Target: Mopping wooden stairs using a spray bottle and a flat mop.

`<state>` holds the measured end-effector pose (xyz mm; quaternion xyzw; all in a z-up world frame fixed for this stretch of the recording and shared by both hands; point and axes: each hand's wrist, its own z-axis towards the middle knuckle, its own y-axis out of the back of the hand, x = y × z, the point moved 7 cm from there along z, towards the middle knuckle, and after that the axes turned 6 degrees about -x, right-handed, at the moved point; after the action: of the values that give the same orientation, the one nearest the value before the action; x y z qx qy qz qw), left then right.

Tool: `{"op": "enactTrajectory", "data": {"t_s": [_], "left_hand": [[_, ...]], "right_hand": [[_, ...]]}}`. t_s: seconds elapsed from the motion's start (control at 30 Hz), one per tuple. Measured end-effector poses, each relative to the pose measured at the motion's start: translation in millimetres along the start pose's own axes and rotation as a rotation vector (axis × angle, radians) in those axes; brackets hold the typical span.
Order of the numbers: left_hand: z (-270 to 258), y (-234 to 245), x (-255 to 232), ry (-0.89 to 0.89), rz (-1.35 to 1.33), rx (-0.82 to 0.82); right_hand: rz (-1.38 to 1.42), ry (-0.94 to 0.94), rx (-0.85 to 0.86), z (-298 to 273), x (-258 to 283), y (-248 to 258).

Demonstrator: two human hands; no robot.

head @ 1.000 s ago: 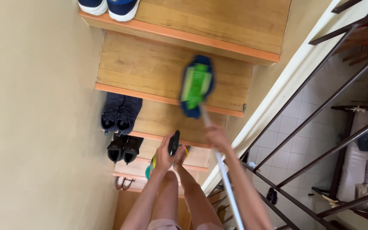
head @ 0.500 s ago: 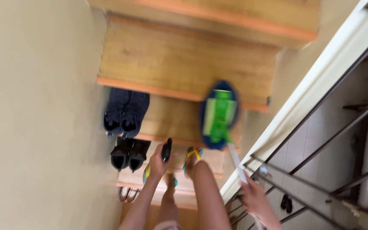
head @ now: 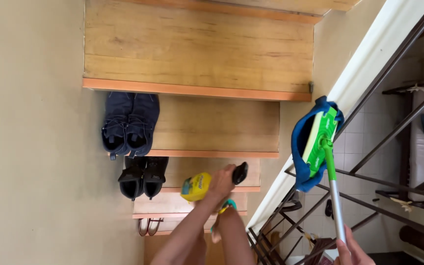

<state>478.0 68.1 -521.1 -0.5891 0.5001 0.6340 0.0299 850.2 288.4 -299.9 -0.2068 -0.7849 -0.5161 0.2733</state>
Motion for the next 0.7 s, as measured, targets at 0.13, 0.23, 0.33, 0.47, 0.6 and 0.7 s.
{"op": "enactTrajectory", "data": {"t_s": [0.13, 0.23, 0.33, 0.47, 0.6, 0.7], "left_hand": [[-7, 7, -29, -0.020, -0.117, -0.052], [-16, 8, -20, 0.045, -0.193, -0.201], [-23, -2, 40, 0.226, -0.159, -0.285], [-51, 48, 39, 0.318, -0.200, -0.365], [-70, 80, 47, 0.235, -0.255, -0.592], [-79, 96, 52, 0.250, -0.239, -0.681]], "right_hand": [[-0.092, -0.069, 0.049, -3, 38, -28], [-0.213, -0.013, 0.026, -15, 52, -45], [-0.130, 0.032, 0.175, 17, -2, -73], [-0.270, -0.330, 0.380, 12, 54, -109], [-0.264, -0.354, 0.441, 58, 55, -144], [-0.229, -0.370, 0.508, 91, 57, -168]]}}
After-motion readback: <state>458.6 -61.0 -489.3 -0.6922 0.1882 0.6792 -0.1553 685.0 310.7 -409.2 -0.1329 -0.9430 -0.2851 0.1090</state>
